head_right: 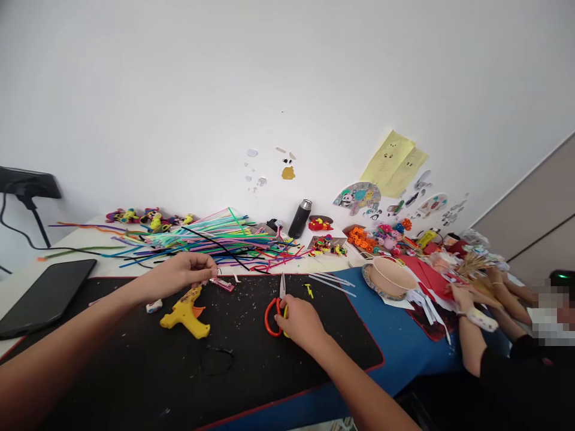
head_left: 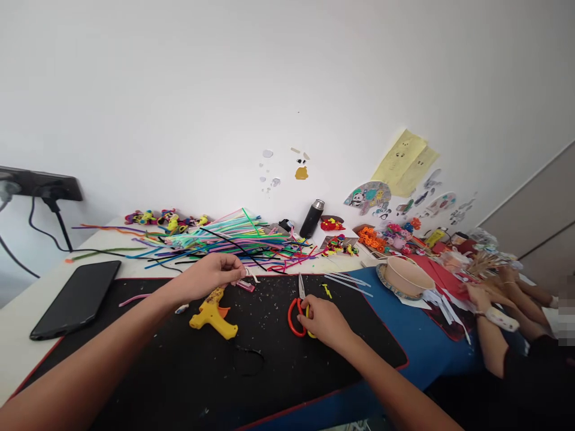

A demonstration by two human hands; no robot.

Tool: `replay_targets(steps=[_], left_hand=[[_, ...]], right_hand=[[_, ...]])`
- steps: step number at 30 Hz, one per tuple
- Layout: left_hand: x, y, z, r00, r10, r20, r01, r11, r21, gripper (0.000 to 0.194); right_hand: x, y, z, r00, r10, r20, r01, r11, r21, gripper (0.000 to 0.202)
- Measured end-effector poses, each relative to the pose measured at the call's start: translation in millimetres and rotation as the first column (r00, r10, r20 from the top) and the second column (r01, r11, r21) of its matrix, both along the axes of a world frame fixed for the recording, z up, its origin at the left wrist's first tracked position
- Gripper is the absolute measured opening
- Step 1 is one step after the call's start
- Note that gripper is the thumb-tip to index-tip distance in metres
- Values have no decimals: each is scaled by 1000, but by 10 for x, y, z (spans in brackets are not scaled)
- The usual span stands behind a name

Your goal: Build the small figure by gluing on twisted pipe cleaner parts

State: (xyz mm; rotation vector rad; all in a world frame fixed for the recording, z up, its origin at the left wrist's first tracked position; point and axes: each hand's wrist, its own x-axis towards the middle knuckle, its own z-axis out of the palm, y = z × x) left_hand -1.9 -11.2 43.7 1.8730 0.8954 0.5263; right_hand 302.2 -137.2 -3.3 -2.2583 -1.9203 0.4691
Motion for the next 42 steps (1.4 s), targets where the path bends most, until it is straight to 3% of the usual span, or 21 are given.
replay_targets(steps=[3,4,6,9,13,18,23,27,30,35,42], left_hand=[[18,8,-40,1000,1,18,-1,1000,-22,35],[29,9,-53,1000,2,26,-2,1000,-28,35],[60,3,-79,998,8,56,-5,998,-59,35],[130,-28,-117,992,25,122,-6,989,-151,40],[231,-100,-158,977,70,202,0,945,-327,48],[269,-163,-154,933,158,323,29,862,-506,48],[237,-100,-215,975,122,187,-47,931,-363,45],[242,-90,-244,950,171,263,-26,879,-476,45],[269,-152,-195,919,178,353,33,856,-516,45],[299,-264,-64,916,159,367,20,898,-440,49],[279,-265,11,927,155,342,-21,931,-365,47]], right_hand=[[119,-5,-82,992,-36,-124,37,999,11,12],[155,-16,-123,964,-73,-255,78,997,8,14],[191,-52,-197,818,-153,-554,159,987,-39,23],[105,-129,-229,506,-143,-851,220,975,-33,43],[-271,-190,-144,189,-98,-977,158,985,-68,51],[-742,-68,-174,-51,-72,-996,45,996,-75,46],[-896,45,-241,-84,-76,-994,24,997,-78,43],[-895,43,-187,-131,-24,-991,-32,999,-20,37],[-889,45,-192,-142,-24,-990,-74,997,-13,39],[-890,102,-259,-144,3,-990,-32,999,8,62],[-968,215,-175,-131,15,-991,-112,993,30,68]])
